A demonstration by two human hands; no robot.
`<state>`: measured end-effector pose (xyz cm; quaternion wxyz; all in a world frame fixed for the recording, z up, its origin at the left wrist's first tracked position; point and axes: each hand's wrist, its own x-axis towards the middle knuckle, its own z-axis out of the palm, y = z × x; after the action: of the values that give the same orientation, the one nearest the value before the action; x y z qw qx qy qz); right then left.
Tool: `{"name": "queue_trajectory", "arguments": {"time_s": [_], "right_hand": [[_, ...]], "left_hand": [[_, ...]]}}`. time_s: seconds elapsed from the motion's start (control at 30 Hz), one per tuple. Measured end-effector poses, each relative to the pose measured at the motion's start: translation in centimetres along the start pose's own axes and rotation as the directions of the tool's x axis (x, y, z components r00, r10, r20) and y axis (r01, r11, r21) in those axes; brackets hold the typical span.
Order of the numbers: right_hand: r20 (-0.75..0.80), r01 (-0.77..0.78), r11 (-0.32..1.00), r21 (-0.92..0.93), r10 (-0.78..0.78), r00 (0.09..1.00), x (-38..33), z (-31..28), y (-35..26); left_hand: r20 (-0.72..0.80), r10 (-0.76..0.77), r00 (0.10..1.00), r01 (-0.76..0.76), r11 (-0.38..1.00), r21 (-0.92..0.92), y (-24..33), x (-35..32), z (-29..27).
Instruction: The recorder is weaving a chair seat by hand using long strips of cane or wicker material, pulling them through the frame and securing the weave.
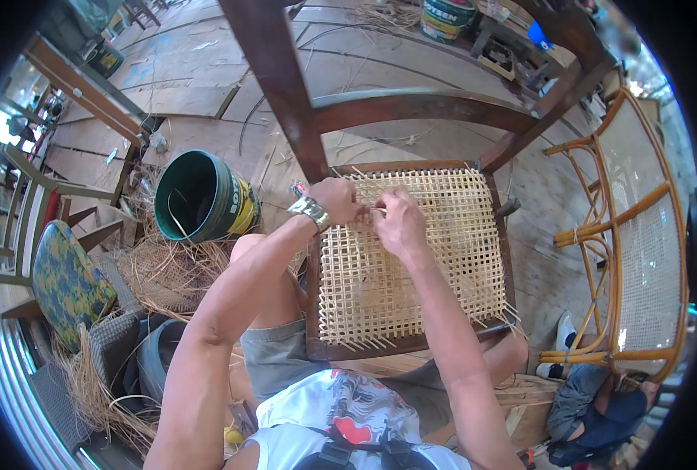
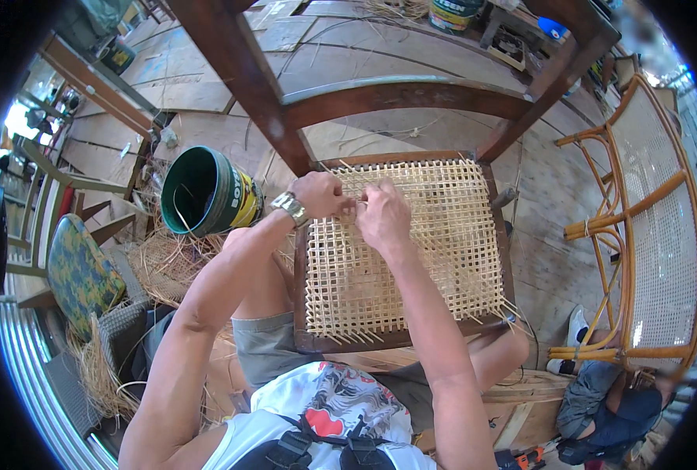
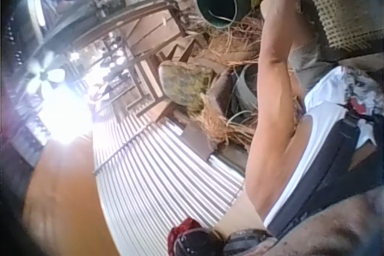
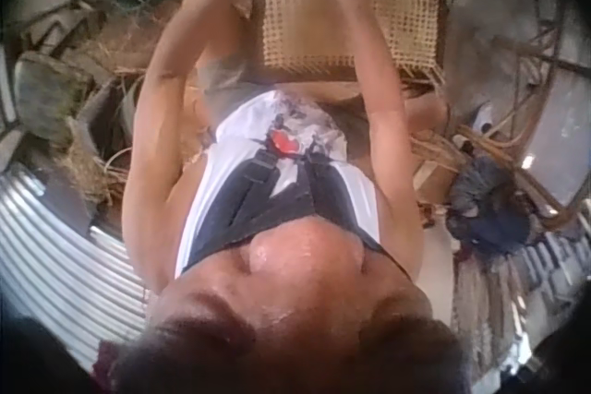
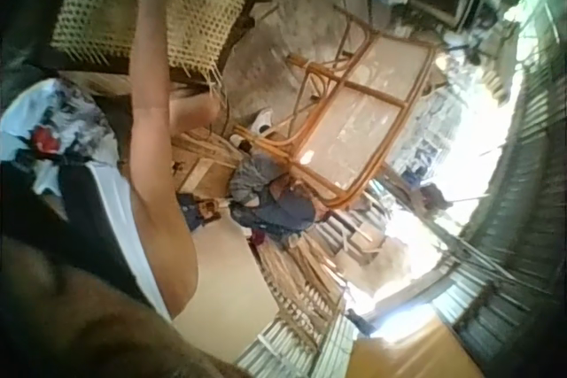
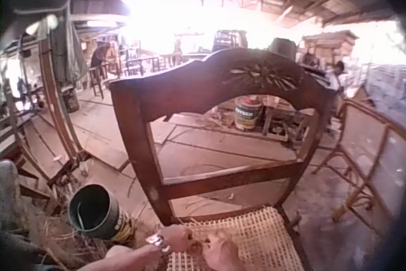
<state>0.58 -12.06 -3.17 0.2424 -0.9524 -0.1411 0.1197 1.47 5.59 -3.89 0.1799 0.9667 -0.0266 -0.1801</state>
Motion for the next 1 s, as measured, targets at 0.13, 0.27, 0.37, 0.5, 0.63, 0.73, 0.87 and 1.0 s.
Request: {"name": "queue_trajectory", "arguments": {"time_s": [0.13, 0.27, 0.37, 0.5, 0.63, 0.73, 0.87, 1.0], "right_hand": [[-0.068, 0.06, 0.997, -0.041, -0.063, 0.996, -0.1, 1.1, 0.9], [-0.085, 0.1, 0.99, -0.1, -0.109, 0.99, -0.1, 0.8, 0.1], [-0.248, 0.319, 0.882, 0.346, -0.241, 0.938, 2.3, 1.7, 0.0], [0.076, -0.081, 0.737, 0.671, 0.041, 0.996, 2.3, -0.5, -0.3], [-0.105, -0.017, 0.956, 0.292, 0.05, 0.993, 2.4, 1.2, 2.1], [-0.121, 0.031, 0.971, 0.235, -0.002, 0.993, 2.4, 0.8, 1.5], [-0.144, 0.006, 0.971, 0.238, 0.029, 0.989, 2.4, 0.3, 2.2], [-0.141, 0.056, 0.984, 0.166, -0.032, 0.989, 2.2, -0.2, 1.1]], "left_hand": [[-0.211, -0.151, 0.966, 0.167, 0.984, 0.064, 0.0, -4.5, -2.8], [-0.452, -0.136, 0.882, 0.207, 0.972, 0.113, -3.4, -8.4, -6.1], [-0.559, -0.01, 0.829, 0.095, 0.988, 0.123, -1.0, -8.7, -6.2], [-0.557, 0.011, 0.83, -0.018, 1.0, -0.007, 0.1, -6.2, -4.8], [-0.239, 0.067, 0.969, -0.027, 0.986, 0.167, -0.4, -3.4, -2.1], [-0.125, 0.151, 0.981, -0.101, 0.937, 0.335, -0.1, -1.7, -2.1], [-0.112, 0.211, 0.971, -0.14, 0.882, 0.45, 3.1, -1.4, -3.0], [-0.109, 0.157, 0.982, -0.113, 0.937, 0.331, 2.6, -1.4, -2.0]]}}
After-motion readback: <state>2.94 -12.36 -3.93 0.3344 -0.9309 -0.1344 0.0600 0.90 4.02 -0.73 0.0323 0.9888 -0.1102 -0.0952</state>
